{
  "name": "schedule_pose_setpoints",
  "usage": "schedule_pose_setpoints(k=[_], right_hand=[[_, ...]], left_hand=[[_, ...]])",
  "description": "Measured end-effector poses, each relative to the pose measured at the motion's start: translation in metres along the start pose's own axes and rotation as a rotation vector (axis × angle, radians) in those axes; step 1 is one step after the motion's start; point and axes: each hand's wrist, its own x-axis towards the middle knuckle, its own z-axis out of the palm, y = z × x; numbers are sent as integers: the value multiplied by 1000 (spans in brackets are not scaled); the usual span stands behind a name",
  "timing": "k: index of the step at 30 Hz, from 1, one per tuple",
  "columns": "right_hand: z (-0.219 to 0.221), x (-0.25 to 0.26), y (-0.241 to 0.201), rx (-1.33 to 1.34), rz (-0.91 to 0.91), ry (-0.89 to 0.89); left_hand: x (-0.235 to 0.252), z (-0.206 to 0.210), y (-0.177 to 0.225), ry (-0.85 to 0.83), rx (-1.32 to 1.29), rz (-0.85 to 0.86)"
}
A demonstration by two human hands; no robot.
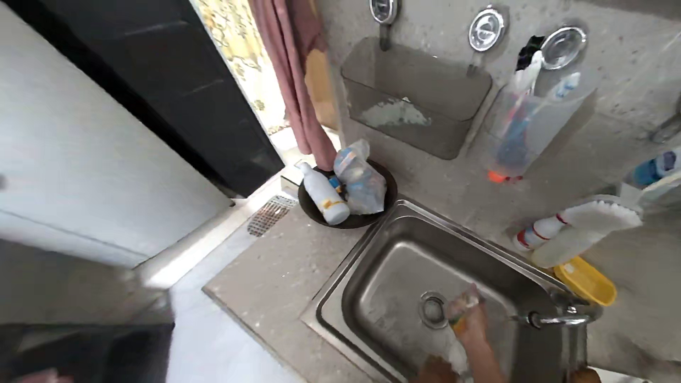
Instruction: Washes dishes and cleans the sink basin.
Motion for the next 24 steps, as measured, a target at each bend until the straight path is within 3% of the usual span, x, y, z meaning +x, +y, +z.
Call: schedule_pose_setpoints(k=[5, 6, 8, 10, 12, 16, 19, 21, 24], right_hand=[[66, -47, 49, -319, 215, -56], [73, -62, 56, -465, 247, -126], [69, -80, 79, -848, 175, -436], [48, -85, 103, -1227, -78, -746], [20, -89, 107, -1378, -310, -823], [-53, -103, 49, -1379, -277, -876], [-106, -103, 35, -1289, -294, -844], [-94, -103, 44, -1290, -340, -861], [-21, -92, 89, -1361, -481, -890]], left_hand=[[-93, -33, -65, 750, 22, -336], [-111, -38, -91, 921, 66, -374], [-143, -46, -147, 1117, 210, -414], [-160, -52, -182, 1166, 346, -398], [-163, -56, -187, 1140, 357, -402], [-161, -54, -183, 1145, 329, -422], [-159, -57, -183, 1205, 298, -395], [-160, -52, -182, 1262, 283, -358], [-162, -51, -185, 1323, 235, -308]])
